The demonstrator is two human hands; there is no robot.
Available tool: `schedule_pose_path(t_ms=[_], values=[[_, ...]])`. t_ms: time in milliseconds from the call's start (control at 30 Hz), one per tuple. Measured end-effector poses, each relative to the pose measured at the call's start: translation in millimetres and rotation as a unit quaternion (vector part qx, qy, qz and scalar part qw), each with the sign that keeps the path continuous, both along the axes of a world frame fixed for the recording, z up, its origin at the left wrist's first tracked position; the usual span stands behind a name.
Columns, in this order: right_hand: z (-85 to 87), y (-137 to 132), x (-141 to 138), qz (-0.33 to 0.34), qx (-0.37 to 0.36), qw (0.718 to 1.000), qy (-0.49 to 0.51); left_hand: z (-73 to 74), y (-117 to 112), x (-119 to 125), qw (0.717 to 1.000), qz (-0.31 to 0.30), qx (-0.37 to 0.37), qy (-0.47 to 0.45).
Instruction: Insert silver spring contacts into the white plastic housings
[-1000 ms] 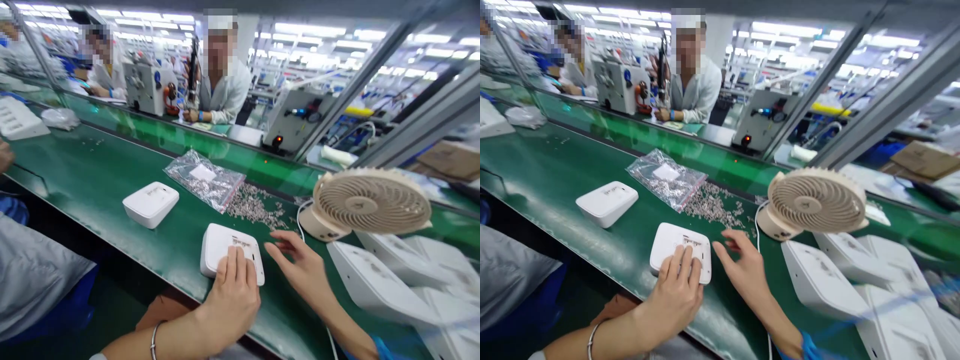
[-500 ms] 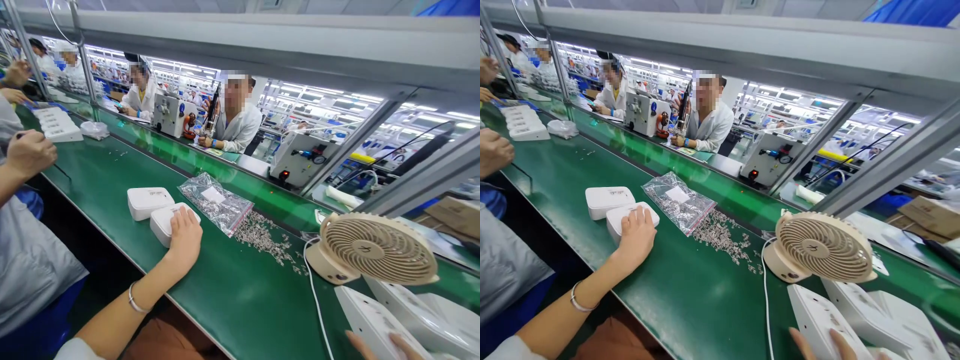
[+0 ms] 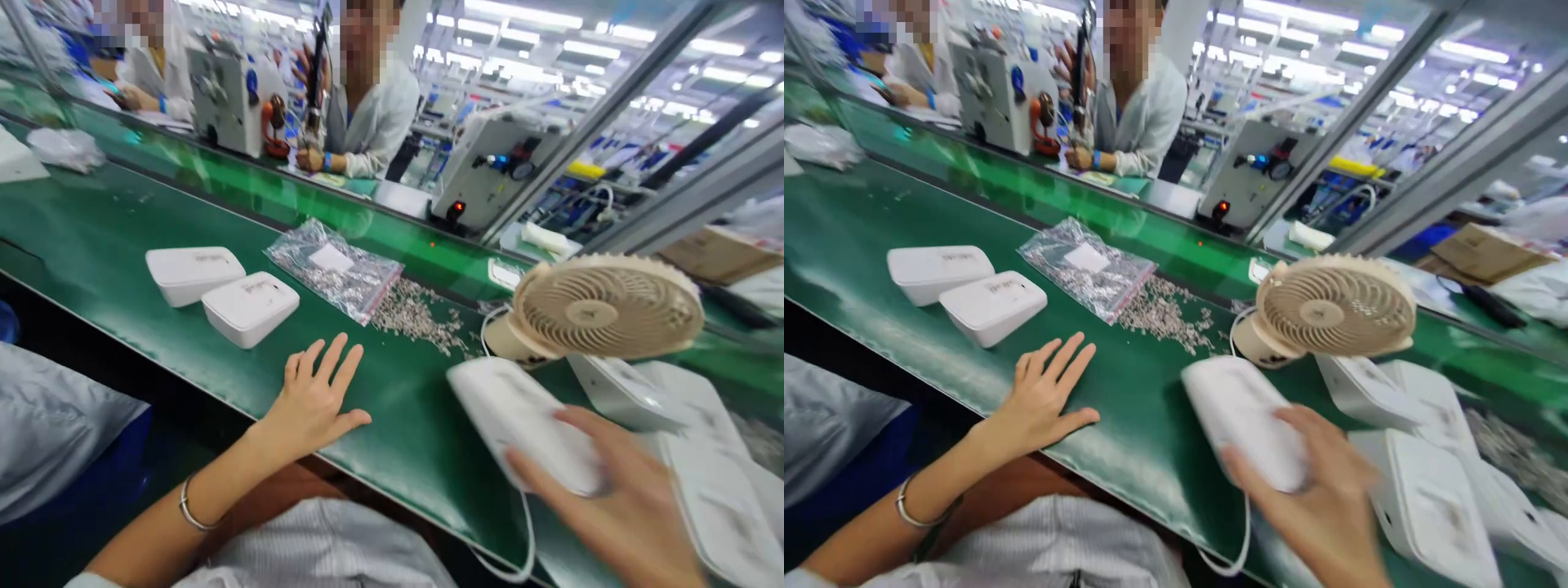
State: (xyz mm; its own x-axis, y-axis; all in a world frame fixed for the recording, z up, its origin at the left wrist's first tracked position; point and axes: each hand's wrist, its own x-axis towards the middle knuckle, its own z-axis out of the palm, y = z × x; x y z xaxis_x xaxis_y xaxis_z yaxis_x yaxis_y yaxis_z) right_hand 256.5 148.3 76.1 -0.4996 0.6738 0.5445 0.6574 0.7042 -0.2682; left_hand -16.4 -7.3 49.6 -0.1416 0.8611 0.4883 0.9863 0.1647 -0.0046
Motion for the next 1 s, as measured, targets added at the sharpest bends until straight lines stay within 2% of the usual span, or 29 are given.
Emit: schedule_pose_path(t_ms=[100, 133, 200, 267, 333, 433, 567, 667, 800, 1000], values=[[-1.1, -37.4, -50.8, 0.223, 0.039, 0.973, -0.052, 3.8, -5.2, 5.2, 0.995, -0.095, 0.012, -0.007], [-1.5, -41.0, -64.1, 0.266, 0.031, 0.962, -0.058, 4.1, -6.5, 6.6, 0.994, -0.106, 0.019, -0.011], [-0.9, -33.7, -81.4, 0.298, -0.015, 0.953, -0.055, 3.6, -7.8, 8.8, 0.995, -0.091, 0.037, -0.019], [0.2, -12.6, -88.5, 0.264, -0.068, 0.962, -0.014, 2.3, -7.1, 10.2, 0.997, -0.049, 0.058, -0.014], [-1.7, 13.5, -91.9, 0.192, -0.098, 0.975, 0.055, 1.0, -5.2, 11.5, 0.997, -0.013, 0.080, 0.004], [-15.5, 44.3, -100.2, 0.126, -0.085, 0.983, 0.105, 0.2, -3.2, 13.3, 0.995, 0.015, 0.100, 0.012], [-43.7, 60.3, -124.1, 0.117, -0.002, 0.992, 0.042, 0.1, -3.6, 16.2, 0.994, 0.027, 0.100, -0.019], [-57.3, 66.2, -146.9, 0.088, 0.056, 0.994, -0.012, -1.2, -3.7, 18.4, 0.993, 0.035, 0.102, -0.045], [-60.9, 80.2, -168.2, 0.059, 0.067, 0.993, -0.082, -4.2, -2.8, 19.5, 0.993, 0.041, 0.100, -0.058], [-55.6, 105.7, -176.6, 0.102, 0.067, 0.979, -0.160, -4.2, -2.5, 22.8, 0.994, 0.049, 0.092, -0.026]])
